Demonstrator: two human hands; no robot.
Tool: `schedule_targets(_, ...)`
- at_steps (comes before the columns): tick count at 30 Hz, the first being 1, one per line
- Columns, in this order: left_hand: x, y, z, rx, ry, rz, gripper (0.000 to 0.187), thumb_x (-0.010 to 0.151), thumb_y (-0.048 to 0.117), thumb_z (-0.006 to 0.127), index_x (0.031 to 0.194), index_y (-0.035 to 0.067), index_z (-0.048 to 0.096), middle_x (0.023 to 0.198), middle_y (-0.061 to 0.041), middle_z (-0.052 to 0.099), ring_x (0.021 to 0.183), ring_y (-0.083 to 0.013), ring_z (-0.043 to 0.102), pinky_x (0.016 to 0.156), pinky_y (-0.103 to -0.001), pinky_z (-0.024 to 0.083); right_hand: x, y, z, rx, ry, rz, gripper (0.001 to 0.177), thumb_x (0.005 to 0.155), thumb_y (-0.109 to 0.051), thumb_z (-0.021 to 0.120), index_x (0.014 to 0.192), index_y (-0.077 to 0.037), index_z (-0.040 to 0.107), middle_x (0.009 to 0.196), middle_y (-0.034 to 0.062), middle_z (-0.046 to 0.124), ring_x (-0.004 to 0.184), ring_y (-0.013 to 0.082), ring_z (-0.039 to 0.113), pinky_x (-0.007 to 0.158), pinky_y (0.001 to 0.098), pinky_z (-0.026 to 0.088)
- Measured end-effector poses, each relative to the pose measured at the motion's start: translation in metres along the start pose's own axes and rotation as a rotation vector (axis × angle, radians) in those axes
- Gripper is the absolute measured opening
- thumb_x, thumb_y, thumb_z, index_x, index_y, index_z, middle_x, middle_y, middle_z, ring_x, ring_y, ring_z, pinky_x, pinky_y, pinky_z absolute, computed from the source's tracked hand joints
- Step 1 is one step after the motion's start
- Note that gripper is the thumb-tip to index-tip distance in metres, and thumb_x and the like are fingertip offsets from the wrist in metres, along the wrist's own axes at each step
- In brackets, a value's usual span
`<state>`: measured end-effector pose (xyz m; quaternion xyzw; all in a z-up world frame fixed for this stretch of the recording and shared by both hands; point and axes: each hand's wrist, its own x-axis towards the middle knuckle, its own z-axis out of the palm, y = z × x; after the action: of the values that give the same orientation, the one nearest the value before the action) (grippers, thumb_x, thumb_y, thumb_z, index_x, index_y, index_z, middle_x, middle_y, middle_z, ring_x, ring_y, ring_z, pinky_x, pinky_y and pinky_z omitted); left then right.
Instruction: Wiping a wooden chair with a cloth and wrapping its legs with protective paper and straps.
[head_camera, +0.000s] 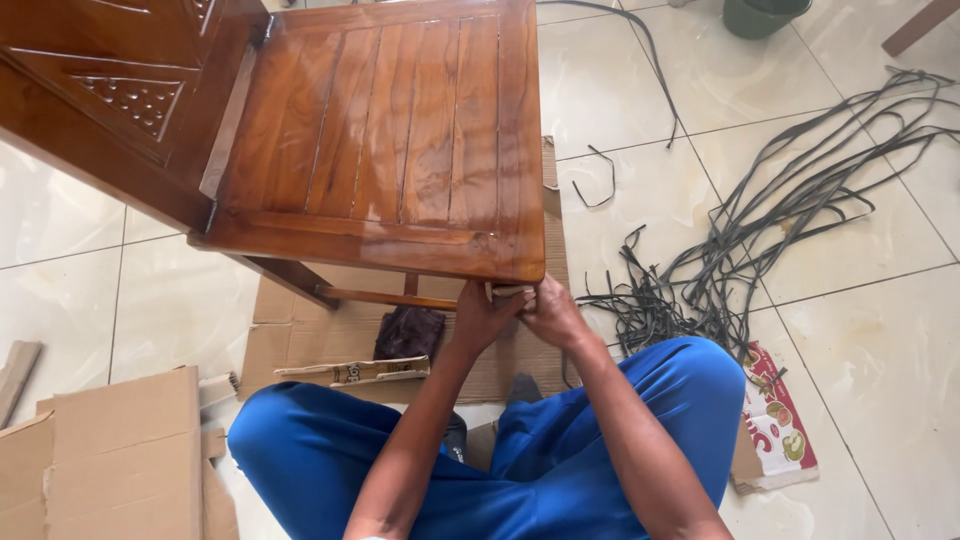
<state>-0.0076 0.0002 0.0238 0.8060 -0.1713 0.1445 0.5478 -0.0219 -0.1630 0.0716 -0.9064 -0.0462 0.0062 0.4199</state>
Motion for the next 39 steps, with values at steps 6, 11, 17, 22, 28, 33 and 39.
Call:
schedule_targets(6,-0.001,0.011,-0.008,-0.038,0.008,0.007,0.077,0.078,0.037,0.092,0.132,-0.004,0.056,0.118,-0.028,0.064,0.115,-0.0495,0.063,0.102,-0.059,0.049,0.002,-0.025,-0.018,0.149,-0.005,-0.119,0.041,0.073,0.004,0.066,0.114,0.000,0.066,0.114,0.0191,0.061,0.086,0.0458,0.073,0.066,0.0474,0.065)
schedule_targets(11,0.000,0.020,-0.007,-0.058,-0.006,-0.020,0.083,0.078,0.041,0.090,0.137,-0.004,0.053,0.120,-0.028,0.062,0.116,-0.0513,0.061,0.098,-0.059,0.052,0.002,-0.013,-0.010,0.194,0.113,-0.191,0.037,0.070,0.005,0.066,0.106,0.000,0.065,0.103,0.0155,0.057,0.072,0.0382,0.074,0.059,0.0420,0.065)
schedule_targets(17,-0.007,0.008,0.006,-0.081,0.028,-0.043,0.082,0.078,0.037,0.093,0.137,-0.003,0.054,0.116,-0.024,0.064,0.113,-0.0472,0.064,0.095,-0.055,0.054,-0.009,-0.023,0.000,0.073,0.249,-0.253,0.040,0.070,0.000,0.057,0.108,-0.003,0.065,0.099,0.0157,0.050,0.087,0.0450,0.064,0.070,0.0476,0.061)
schedule_targets(22,-0.011,-0.014,0.021,-0.043,0.072,-0.007,0.079,0.077,0.035,0.093,0.135,-0.004,0.055,0.115,-0.027,0.063,0.112,-0.0473,0.065,0.093,-0.055,0.056,-0.008,-0.017,0.010,0.083,0.271,-0.189,0.035,0.075,-0.006,0.051,0.107,-0.010,0.067,0.101,0.0136,0.054,0.092,0.0412,0.064,0.077,0.0484,0.057)
schedule_targets(28,-0.012,-0.023,0.029,-0.145,0.140,-0.054,0.079,0.074,0.030,0.096,0.136,0.000,0.056,0.119,-0.019,0.065,0.115,-0.0372,0.066,0.101,-0.051,0.053,-0.008,-0.016,0.037,-0.040,0.360,-0.125,0.022,0.080,-0.011,0.052,0.099,-0.010,0.063,0.091,0.0166,0.058,0.079,0.0480,0.065,0.061,0.0547,0.054)
schedule_targets(33,-0.015,-0.035,0.022,-0.252,0.101,-0.116,0.077,0.072,0.021,0.097,0.136,0.003,0.059,0.122,-0.013,0.068,0.117,-0.0278,0.066,0.105,-0.047,0.051,-0.022,-0.029,0.045,-0.088,0.418,-0.062,0.022,0.080,-0.015,0.065,0.099,-0.004,0.059,0.092,0.0181,0.056,0.076,0.0495,0.065,0.058,0.0582,0.054)
schedule_targets(39,0.001,-0.009,-0.003,-0.300,-0.076,-0.142,0.072,0.079,0.024,0.093,0.137,-0.003,0.059,0.120,-0.025,0.070,0.118,-0.0444,0.063,0.104,-0.062,0.046,-0.017,-0.036,0.030,0.029,0.455,-0.112,0.024,0.074,-0.010,0.070,0.093,-0.008,0.055,0.088,0.0118,0.055,0.076,0.0409,0.070,0.058,0.0508,0.058)
